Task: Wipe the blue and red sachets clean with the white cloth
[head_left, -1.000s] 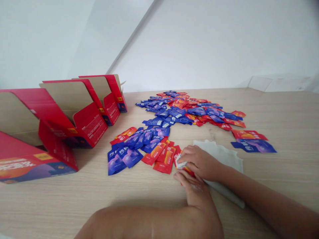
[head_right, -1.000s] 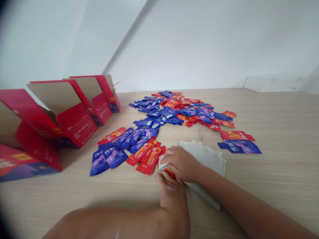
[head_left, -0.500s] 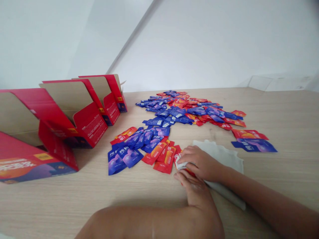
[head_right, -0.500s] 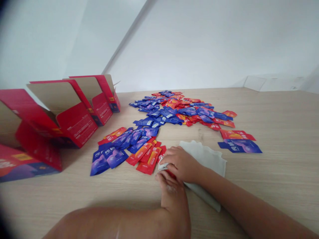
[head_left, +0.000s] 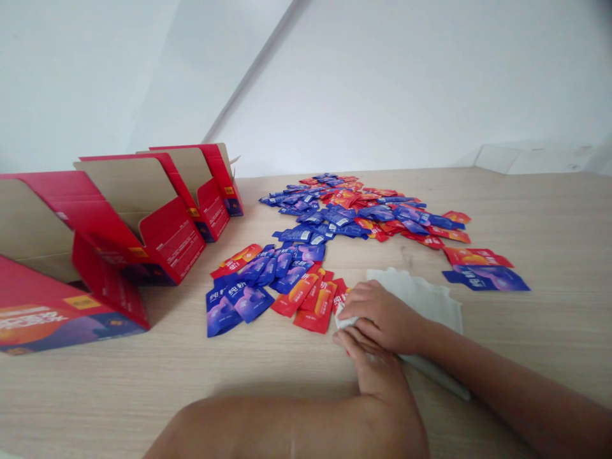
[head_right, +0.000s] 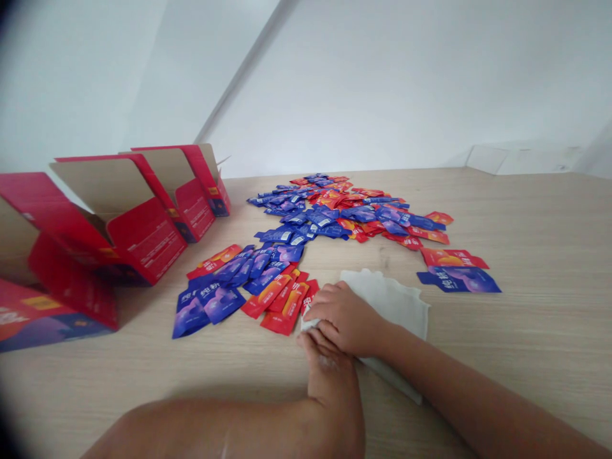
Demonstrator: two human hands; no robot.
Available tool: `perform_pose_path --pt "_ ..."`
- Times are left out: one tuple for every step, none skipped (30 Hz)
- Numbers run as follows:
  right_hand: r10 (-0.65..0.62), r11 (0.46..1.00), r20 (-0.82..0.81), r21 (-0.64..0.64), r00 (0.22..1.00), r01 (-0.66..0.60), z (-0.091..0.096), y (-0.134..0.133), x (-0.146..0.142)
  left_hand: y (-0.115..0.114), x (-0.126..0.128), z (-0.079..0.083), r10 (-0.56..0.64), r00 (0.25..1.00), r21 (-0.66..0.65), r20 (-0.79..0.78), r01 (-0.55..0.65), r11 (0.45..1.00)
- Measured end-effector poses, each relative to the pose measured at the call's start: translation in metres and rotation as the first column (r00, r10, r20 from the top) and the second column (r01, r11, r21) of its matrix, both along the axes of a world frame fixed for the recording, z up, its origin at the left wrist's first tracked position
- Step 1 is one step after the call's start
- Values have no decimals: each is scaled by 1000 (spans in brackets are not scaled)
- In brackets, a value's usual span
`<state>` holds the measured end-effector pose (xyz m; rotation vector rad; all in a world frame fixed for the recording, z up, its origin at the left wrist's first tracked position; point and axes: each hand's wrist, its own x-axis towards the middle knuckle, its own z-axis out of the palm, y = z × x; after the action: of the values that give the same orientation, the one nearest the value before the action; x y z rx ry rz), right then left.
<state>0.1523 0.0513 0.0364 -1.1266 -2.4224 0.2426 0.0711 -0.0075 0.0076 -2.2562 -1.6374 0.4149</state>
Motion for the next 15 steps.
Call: perform_pose_path --pt "8 1000 14 -24 1000 -7 0 0 -2 0 0 0 1 1000 -1 -7 -1 1000" --pt "-1 999 20 -35 1000 2 0 2 -2 -1 0 0 0 1000 5 -4 0 1000" --pt "-20 999 25 -37 999 21 -1 4 -1 -1 0 0 -1 1000 17 6 1 1000" --pt "-42 999 31 -32 999 43 -3 7 1 -1 0 0 -5 1000 29 20 4 1000" --pt "-61 998 38 -24 997 62 -5 11 4 -2 0 -1 -8 999 41 32 7 999" --pt "-80 997 45 -15 996 81 -7 14 8 -2 0 -2 -9 999 51 39 7 999" --pt "-99 995 54 -5 994 100 -8 17 11 -2 0 -3 -9 999 60 42 6 998" --pt "-121 993 64 6 991 121 -10 20 14 -3 0 -4 -7 999 64 43 5 998" --pt "-145 989 73 21 987 144 -11 21 17 -2 0 -4 -5 999 68 45 2 998" --pt "-166 986 79 40 983 163 -11 21 18 -2 0 -5 -2 999 73 52 -2 997" --pt "-184 982 80 62 980 179 -10 20 19 -1 0 -5 3 998 73 62 -7 997" --pt "-194 979 76 82 978 187 -9 18 18 -1 0 -5 7 997 66 71 -12 998" --pt "-191 978 67 99 979 184 -8 15 16 0 0 -5 10 997 52 74 -13 999" --pt "-176 980 54 106 983 169 -6 11 14 1 0 -4 11 998 34 66 -13 999" --pt "-148 984 43 103 988 143 -4 8 11 2 0 -3 10 999 13 48 -10 1000"
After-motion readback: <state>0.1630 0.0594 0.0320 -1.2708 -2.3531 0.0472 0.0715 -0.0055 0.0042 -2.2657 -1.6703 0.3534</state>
